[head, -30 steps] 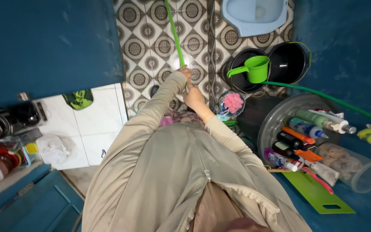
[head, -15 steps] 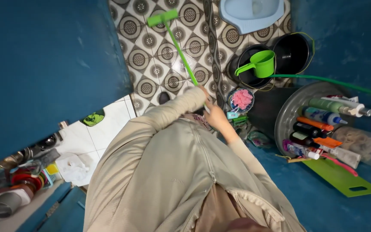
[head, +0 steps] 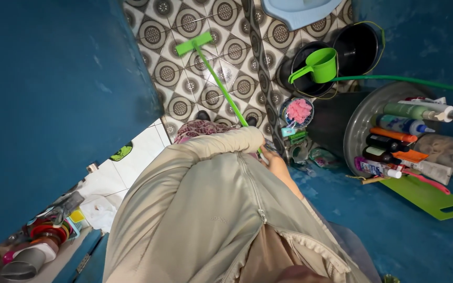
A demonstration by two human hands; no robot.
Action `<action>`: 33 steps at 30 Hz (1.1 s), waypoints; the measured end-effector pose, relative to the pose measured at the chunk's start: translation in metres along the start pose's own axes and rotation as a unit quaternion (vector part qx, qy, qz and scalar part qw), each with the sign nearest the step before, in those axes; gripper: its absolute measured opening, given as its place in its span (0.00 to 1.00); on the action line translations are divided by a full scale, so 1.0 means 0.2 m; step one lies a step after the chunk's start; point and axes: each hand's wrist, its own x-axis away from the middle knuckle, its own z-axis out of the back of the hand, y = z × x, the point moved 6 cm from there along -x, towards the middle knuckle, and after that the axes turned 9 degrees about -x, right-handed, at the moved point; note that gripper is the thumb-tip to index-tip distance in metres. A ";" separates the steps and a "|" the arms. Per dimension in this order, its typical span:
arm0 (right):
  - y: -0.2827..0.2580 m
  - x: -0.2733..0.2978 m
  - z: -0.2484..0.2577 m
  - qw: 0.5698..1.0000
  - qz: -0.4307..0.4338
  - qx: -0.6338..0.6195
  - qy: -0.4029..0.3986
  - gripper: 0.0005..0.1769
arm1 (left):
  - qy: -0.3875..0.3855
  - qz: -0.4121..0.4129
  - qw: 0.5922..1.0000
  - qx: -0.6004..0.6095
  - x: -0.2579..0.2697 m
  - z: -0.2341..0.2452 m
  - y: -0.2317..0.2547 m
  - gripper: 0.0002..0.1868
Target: Cleaning the bathroom floor using a long-handled squeegee.
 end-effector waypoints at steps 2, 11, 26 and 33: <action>-0.02 -0.12 -0.09 0.999 0.024 -0.011 0.026 0.33 | 0.351 0.051 0.935 0.002 0.00 -0.11 -0.12 0.16; -0.61 -0.74 -0.13 0.997 0.057 0.008 0.054 0.31 | 0.036 0.357 0.751 0.554 1.15 0.26 -0.66 0.23; -0.98 -0.90 -0.05 0.921 -0.075 -0.379 -0.054 0.39 | 0.693 0.249 0.670 0.091 0.37 -0.50 -1.44 0.17; -0.90 -0.39 0.09 0.839 -0.145 -0.511 -0.116 0.43 | 0.812 0.113 0.550 0.162 0.56 -0.29 -0.81 0.21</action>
